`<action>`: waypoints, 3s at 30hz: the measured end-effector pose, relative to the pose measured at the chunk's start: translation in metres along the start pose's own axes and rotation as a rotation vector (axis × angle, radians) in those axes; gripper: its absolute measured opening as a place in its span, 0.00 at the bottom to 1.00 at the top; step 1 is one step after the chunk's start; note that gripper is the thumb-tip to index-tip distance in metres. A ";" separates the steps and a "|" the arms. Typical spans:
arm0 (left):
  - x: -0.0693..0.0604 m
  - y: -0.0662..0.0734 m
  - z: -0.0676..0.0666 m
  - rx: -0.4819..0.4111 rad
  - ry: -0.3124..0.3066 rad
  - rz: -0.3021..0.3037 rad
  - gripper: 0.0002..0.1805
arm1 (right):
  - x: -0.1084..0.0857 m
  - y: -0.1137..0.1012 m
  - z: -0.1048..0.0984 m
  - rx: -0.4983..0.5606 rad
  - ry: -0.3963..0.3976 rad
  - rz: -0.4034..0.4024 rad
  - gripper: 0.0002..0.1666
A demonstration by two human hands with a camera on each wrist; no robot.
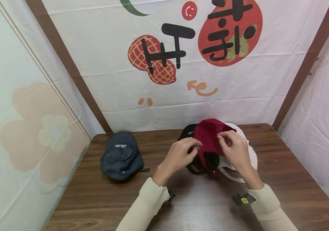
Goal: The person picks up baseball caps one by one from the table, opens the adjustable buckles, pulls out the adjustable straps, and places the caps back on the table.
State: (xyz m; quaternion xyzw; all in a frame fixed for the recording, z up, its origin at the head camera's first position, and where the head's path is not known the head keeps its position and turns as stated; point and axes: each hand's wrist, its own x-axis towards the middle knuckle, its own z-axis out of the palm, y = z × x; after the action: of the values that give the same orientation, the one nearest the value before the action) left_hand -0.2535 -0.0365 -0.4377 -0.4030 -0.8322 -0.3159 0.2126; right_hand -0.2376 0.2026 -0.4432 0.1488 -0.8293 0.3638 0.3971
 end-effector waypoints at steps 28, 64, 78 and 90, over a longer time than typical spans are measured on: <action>-0.046 -0.024 -0.056 0.034 0.103 -0.133 0.10 | -0.003 -0.036 0.031 0.144 -0.139 -0.045 0.05; -0.115 -0.056 -0.103 0.159 0.155 -0.247 0.11 | -0.025 -0.069 0.099 0.246 -0.380 -0.092 0.07; -0.141 -0.071 -0.121 0.208 0.176 -0.320 0.11 | -0.030 -0.067 0.118 0.194 -0.476 -0.115 0.08; -0.159 -0.084 -0.131 0.250 0.206 -0.390 0.12 | -0.027 -0.074 0.142 0.217 -0.487 -0.126 0.08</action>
State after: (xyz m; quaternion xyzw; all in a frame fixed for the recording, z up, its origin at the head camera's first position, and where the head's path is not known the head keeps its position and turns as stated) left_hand -0.2152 -0.2538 -0.4713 -0.1711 -0.9007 -0.2852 0.2795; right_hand -0.2583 0.0479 -0.4877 0.3251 -0.8456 0.3786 0.1896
